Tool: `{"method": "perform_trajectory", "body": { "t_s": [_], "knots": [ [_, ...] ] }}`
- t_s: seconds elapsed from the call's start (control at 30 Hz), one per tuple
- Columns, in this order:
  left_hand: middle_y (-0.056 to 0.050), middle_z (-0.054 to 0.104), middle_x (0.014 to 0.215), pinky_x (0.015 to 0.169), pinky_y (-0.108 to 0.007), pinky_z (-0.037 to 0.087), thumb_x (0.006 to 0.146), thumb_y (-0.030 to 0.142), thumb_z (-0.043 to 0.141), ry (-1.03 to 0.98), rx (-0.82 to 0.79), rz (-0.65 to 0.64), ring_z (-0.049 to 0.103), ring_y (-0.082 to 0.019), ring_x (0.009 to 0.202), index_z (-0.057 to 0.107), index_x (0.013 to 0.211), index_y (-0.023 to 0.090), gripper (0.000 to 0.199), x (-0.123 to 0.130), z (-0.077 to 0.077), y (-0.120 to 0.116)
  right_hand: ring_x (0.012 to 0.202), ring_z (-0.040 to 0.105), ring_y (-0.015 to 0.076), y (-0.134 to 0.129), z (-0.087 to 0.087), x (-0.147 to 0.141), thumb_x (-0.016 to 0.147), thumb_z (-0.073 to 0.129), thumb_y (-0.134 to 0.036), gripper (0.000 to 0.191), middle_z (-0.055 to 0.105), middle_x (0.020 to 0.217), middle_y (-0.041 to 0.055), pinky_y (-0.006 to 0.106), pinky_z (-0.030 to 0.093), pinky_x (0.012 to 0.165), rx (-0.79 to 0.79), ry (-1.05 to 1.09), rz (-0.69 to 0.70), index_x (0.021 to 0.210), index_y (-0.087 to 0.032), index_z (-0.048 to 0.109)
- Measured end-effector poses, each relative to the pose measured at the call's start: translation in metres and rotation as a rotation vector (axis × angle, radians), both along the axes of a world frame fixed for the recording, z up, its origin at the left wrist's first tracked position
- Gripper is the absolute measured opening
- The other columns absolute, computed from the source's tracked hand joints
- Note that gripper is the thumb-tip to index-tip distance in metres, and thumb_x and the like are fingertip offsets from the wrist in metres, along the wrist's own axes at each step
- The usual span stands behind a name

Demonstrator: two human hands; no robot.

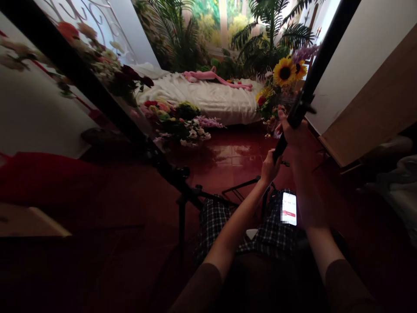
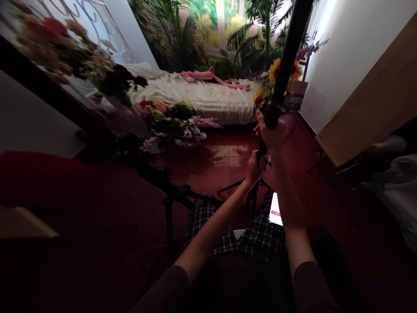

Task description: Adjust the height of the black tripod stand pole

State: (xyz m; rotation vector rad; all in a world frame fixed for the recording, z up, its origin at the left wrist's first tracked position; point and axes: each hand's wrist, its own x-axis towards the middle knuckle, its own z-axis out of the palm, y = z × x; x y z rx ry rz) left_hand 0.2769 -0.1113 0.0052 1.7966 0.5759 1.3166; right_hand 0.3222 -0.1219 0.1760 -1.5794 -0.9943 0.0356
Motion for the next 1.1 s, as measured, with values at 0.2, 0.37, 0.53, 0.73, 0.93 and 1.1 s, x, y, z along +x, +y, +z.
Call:
{"method": "perform_trajectory", "body": {
  "t_s": [0.2,0.37,0.53,0.73,0.93,1.1],
  "knots": [
    [-0.008,0.067,0.101,0.076,-0.029,0.051,0.094,0.035,0.052,-0.069,0.065,0.006,0.067,-0.018,0.091,0.053,0.117,0.021,0.027,0.004,-0.004,0.001,0.047,0.055,0.0092,0.014,0.028,0.005,0.085,0.056,-0.064,0.050,0.051,0.050,-0.0030,0.025,0.049,0.053,0.081,-0.013,-0.111,0.069,-0.017,0.058],
    [-0.008,0.067,0.098,0.076,-0.028,0.052,0.094,0.037,0.052,-0.085,0.077,0.000,0.067,-0.017,0.087,0.053,0.116,0.020,0.028,0.004,-0.005,-0.001,0.050,0.060,0.0093,-0.008,0.015,-0.004,0.082,0.065,-0.055,0.041,0.062,0.058,-0.0012,0.024,0.050,0.055,0.170,-0.007,0.050,0.070,-0.017,0.059],
    [-0.009,0.067,0.096,0.075,-0.028,0.052,0.094,0.040,0.050,-0.095,0.089,-0.004,0.067,-0.017,0.085,0.052,0.115,0.020,0.029,0.004,-0.008,0.001,0.081,0.070,0.0149,-0.060,-0.032,0.015,0.077,0.073,-0.049,0.037,0.072,0.091,0.0008,0.028,0.056,0.072,0.001,-0.089,0.167,0.101,-0.022,0.063],
    [-0.007,0.066,0.091,0.078,-0.027,0.051,0.095,0.043,0.048,-0.070,0.097,0.039,0.066,-0.016,0.086,0.053,0.112,0.019,0.030,0.007,-0.011,0.004,0.104,0.068,0.0215,-0.117,-0.095,0.038,0.083,0.066,-0.050,0.037,0.071,0.114,0.0072,0.036,0.058,0.082,-0.157,-0.023,0.173,0.109,-0.024,0.065],
    [-0.008,0.067,0.092,0.076,-0.025,0.050,0.095,0.040,0.047,-0.065,0.122,0.053,0.065,-0.016,0.084,0.053,0.113,0.018,0.028,0.007,-0.012,0.005,0.111,0.065,0.0222,-0.119,-0.121,0.035,0.084,0.066,-0.051,0.043,0.067,0.124,0.0071,0.032,0.056,0.076,-0.175,-0.037,0.189,0.119,-0.027,0.061],
    [-0.007,0.067,0.090,0.074,-0.025,0.049,0.095,0.041,0.048,-0.059,0.110,0.049,0.065,-0.015,0.082,0.053,0.112,0.018,0.029,0.006,-0.013,0.005,0.097,0.068,0.0210,-0.114,-0.126,0.035,0.082,0.067,-0.055,0.048,0.071,0.116,0.0070,0.030,0.053,0.070,-0.129,-0.029,0.121,0.119,-0.026,0.060]
  ]
}}
